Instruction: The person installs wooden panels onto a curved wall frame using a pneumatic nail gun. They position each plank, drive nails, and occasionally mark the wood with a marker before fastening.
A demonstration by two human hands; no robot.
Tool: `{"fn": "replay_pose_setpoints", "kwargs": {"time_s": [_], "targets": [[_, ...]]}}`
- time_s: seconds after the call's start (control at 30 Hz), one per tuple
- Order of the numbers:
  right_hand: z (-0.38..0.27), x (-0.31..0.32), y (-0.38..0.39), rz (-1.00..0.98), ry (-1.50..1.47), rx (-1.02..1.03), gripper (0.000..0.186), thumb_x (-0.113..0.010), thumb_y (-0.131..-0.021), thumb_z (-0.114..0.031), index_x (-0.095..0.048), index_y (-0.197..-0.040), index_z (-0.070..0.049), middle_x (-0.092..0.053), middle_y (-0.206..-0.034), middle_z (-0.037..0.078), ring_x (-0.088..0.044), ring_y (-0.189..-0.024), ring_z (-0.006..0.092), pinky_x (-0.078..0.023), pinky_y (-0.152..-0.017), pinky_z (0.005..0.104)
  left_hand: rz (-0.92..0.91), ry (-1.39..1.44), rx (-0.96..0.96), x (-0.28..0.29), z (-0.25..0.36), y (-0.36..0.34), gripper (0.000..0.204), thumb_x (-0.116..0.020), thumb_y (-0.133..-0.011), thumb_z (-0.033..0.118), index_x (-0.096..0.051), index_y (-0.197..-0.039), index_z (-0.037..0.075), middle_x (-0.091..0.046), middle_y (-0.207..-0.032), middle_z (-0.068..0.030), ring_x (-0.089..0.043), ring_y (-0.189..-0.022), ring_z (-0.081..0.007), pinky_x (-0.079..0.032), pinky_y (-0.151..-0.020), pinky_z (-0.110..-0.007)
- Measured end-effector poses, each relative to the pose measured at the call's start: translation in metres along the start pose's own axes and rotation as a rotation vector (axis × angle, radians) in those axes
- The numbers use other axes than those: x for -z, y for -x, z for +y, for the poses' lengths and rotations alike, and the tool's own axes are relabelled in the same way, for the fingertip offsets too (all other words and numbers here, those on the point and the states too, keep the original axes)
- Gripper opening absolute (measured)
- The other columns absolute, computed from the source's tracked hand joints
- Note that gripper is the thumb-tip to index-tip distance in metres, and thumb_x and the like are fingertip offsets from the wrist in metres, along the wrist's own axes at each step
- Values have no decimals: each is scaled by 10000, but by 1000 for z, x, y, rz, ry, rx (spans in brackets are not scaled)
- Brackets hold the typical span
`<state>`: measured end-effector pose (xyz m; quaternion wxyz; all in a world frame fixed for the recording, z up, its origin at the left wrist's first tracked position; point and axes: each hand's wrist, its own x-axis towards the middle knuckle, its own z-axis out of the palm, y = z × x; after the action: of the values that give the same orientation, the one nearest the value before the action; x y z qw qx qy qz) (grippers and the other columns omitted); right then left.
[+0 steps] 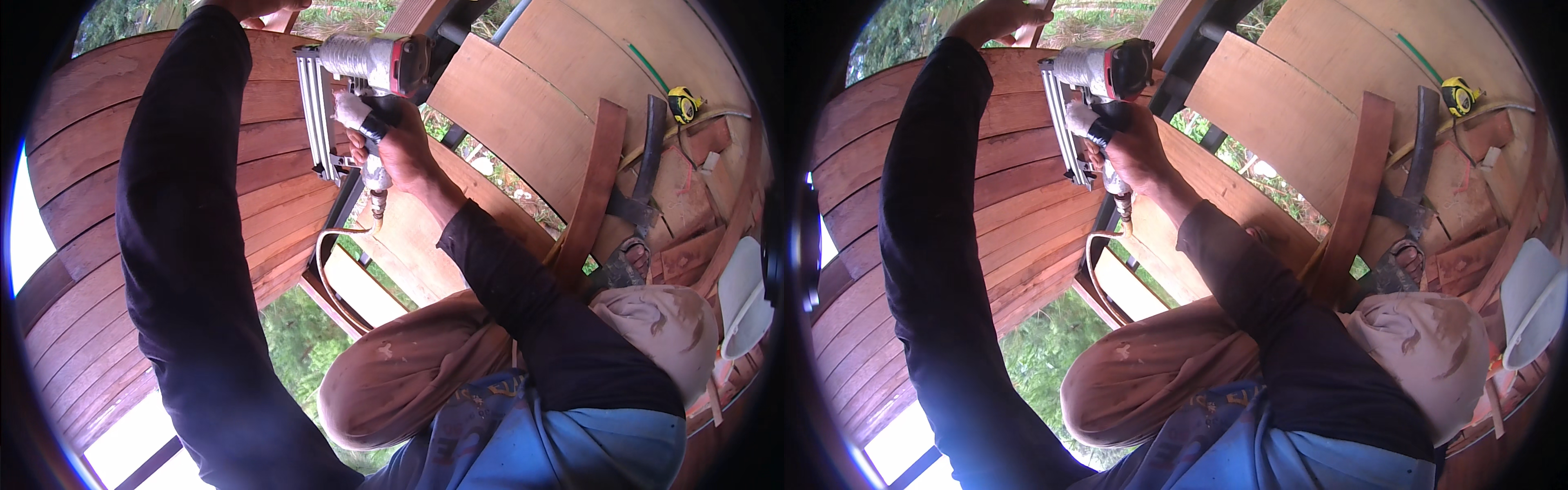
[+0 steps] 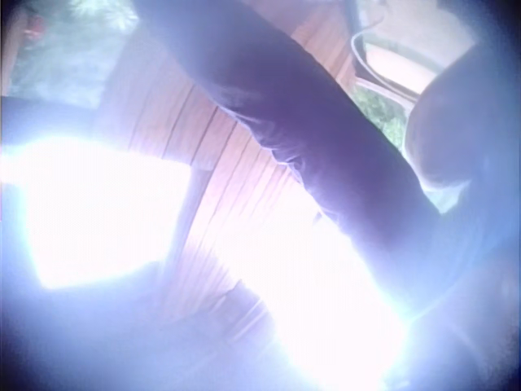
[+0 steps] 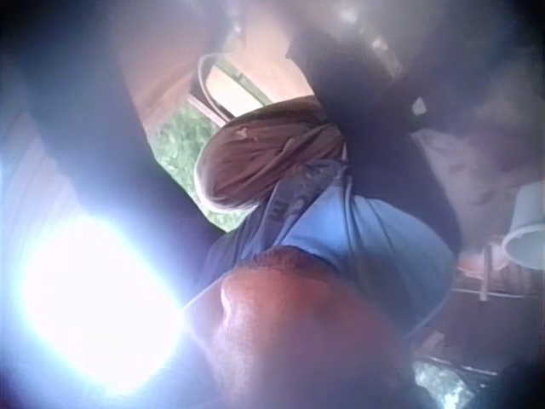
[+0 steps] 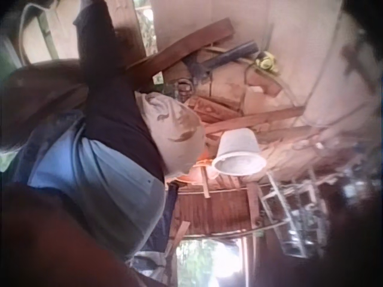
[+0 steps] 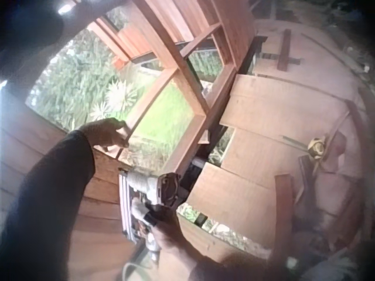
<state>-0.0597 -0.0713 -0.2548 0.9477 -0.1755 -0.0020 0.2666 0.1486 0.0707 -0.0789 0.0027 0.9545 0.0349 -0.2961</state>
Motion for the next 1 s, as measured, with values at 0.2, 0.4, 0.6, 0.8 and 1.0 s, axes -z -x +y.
{"fn": "replay_pose_setpoints", "kwargs": {"time_s": [0.2,0.4,0.6,0.8,1.0], "targets": [[3,-5,-6,19,-30,-18,286,-758,-916,-295,-674,-936,-22,-567,-609,-11,-508,-504,55,-398,-473,244,131,-328,9,-7,-10,-12,723,-827,-723,458,-613,-1274,43,-607,-1151,-181,-656,-965,-302,-536,-798,-400],[9,-3,-7,38,26,22,309,-757,-916,-330,-668,-875,-37,-571,-599,-12,-512,-494,55,-411,-473,245,168,-409,-26,-8,-37,-29,735,-823,-717,483,-614,-1272,49,-598,-1188,-191,-643,-1032,-327,-535,-863,-420],[8,-4,-7,58,24,1,320,-756,-915,-344,-665,-861,-42,-574,-604,-13,-521,-504,55,-417,-477,246,149,-304,-32,-7,-12,-8,670,-820,-731,438,-624,-1270,91,-595,-1203,-196,-648,-1037,-323,-552,-862,-419],[6,-6,-6,4,-30,10,290,-742,-931,-305,-670,-877,-29,-568,-604,-14,-516,-504,52,-416,-474,242,43,-174,56,-4,-17,-17,603,-813,-739,414,-652,-1228,100,-600,-1182,-188,-638,-1052,-315,-556,-846,-397],[11,-3,-6,-2,53,-2,374,-704,-942,-227,-640,-1242,-14,-560,-691,1,-516,-548,67,-444,-505,249,228,-435,3,-11,-11,-13,652,-807,-744,430,-645,-1255,58,-597,-1231,-191,-644,-1041,-301,-551,-841,-412]]}}
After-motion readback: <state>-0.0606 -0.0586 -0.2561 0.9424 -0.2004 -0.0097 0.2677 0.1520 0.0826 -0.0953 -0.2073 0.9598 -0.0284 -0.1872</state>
